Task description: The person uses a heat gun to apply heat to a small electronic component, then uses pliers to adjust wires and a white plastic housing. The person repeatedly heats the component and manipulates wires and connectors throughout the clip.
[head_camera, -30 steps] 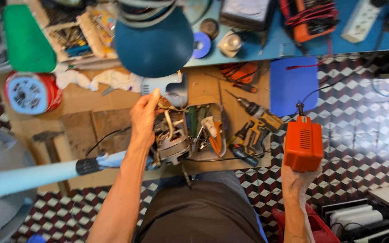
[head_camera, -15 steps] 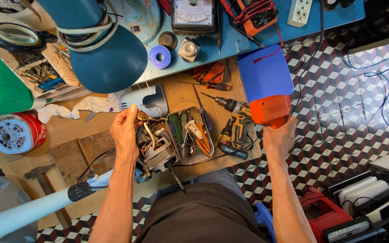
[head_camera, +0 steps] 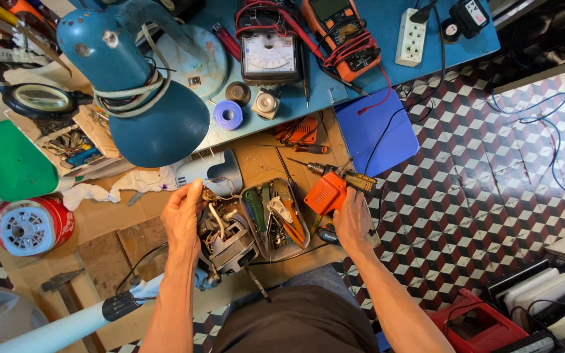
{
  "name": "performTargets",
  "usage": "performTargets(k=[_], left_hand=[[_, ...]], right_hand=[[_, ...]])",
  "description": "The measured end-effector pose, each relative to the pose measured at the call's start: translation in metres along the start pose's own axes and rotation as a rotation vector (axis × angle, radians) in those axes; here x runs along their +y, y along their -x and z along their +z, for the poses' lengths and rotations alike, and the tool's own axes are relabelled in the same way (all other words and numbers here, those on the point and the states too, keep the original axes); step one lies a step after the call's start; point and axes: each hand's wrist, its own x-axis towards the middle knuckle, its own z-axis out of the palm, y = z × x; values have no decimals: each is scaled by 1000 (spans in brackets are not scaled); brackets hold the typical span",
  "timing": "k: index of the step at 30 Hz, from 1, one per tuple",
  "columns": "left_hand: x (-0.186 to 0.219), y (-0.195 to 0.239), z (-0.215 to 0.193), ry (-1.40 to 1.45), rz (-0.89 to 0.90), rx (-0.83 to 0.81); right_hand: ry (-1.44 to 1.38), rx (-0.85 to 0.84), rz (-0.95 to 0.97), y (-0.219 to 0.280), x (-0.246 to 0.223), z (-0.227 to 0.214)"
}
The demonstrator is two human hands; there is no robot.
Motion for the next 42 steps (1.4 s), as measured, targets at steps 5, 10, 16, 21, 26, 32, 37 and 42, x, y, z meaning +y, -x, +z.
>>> performTargets(k=[5, 10, 16, 21, 26, 32, 37, 42], left_hand=[[1, 4, -1, 20, -3, -32], [0, 3, -2, -52, 25, -3], [-2, -3, 0, -121, 81, 54], [2, 0, 7, -131, 156, 35], [10, 3, 6, -97, 161, -37], [14, 1, -10, 87, -53, -183], [10, 1, -13, 173, -84, -216], [5, 2, -15, 254, -79, -196]], right_hand=[[44, -22, -85, 4, -4, -6], [-42, 21, -64, 16, -12, -34], [-355, 6, -12, 45, -23, -59], [-166, -115, -455, 58, -51, -9], [15, -214, -432, 55, -71, 58], [82, -284, -324, 41, -64, 79], [181, -527, -240, 26, -64, 85], [191, -500, -228, 20, -70, 86]])
